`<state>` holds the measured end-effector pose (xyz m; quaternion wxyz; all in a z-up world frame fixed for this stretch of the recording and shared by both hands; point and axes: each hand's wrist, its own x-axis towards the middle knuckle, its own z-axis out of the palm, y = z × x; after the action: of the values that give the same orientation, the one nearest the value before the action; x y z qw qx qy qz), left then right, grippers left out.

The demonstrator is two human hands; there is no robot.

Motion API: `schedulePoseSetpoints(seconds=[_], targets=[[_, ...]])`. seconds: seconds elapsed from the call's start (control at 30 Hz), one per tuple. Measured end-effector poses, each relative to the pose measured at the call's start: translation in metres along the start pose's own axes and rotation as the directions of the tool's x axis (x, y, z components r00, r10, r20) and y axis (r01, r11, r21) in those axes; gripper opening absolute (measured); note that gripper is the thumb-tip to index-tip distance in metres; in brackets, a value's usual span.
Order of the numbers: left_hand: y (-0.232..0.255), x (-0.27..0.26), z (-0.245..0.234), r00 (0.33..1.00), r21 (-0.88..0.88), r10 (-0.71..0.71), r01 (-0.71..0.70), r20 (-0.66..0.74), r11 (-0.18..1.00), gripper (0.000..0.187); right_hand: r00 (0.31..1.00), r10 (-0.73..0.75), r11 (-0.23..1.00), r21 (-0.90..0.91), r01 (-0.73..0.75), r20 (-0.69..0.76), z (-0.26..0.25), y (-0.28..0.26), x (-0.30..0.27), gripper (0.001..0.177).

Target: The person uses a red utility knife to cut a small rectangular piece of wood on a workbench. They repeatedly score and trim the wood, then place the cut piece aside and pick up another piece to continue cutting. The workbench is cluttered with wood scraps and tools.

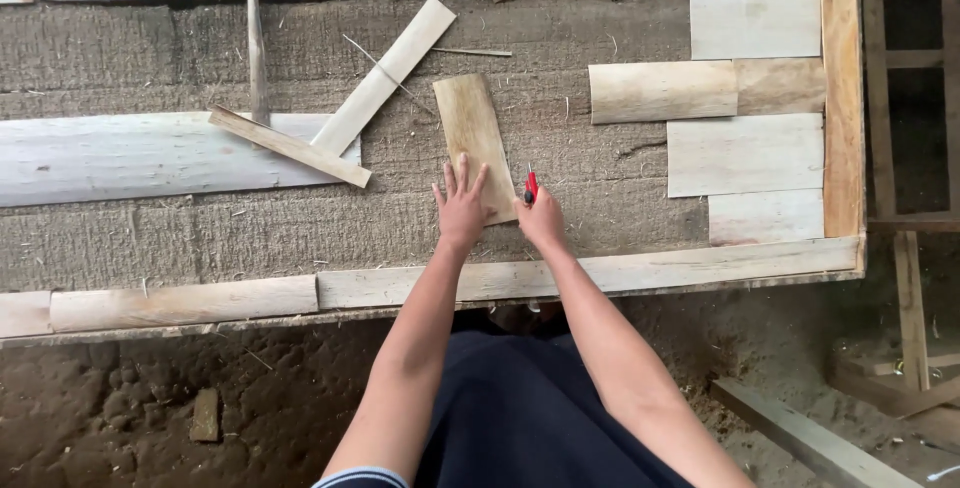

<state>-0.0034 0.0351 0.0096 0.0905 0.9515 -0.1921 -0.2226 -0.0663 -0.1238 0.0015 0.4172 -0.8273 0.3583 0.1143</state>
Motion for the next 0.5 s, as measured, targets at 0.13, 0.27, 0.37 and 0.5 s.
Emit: schedulePoseSetpoints(seconds=[0.13, 0.27, 0.37, 0.5], targets=[[0.008, 0.002, -0.003, 0.999, 0.044, -0.030, 0.029, 0.020, 0.999, 0.098, 0.987, 0.082, 0.982, -0.182, -0.056, 0.141, -0.020, -0.051, -0.018, 0.050], [0.016, 0.002, -0.010, 0.995, 0.049, -0.070, 0.067, 0.067, 0.997, 0.100, 0.985, 0.019, 0.962, -0.272, 0.029, 0.171, -0.013, -0.056, -0.003, 0.039], [0.025, 0.000, -0.016, 0.994, 0.006, -0.089, 0.089, 0.062, 0.996, 0.106, 0.998, -0.044, 0.979, -0.197, 0.053, 0.051, -0.015, -0.052, 0.010, 0.027], [0.026, -0.003, -0.015, 0.996, -0.019, -0.079, 0.080, 0.050, 0.997, 0.116, 0.989, -0.121, 0.987, -0.116, 0.110, -0.089, -0.014, -0.041, 0.046, 0.021]])
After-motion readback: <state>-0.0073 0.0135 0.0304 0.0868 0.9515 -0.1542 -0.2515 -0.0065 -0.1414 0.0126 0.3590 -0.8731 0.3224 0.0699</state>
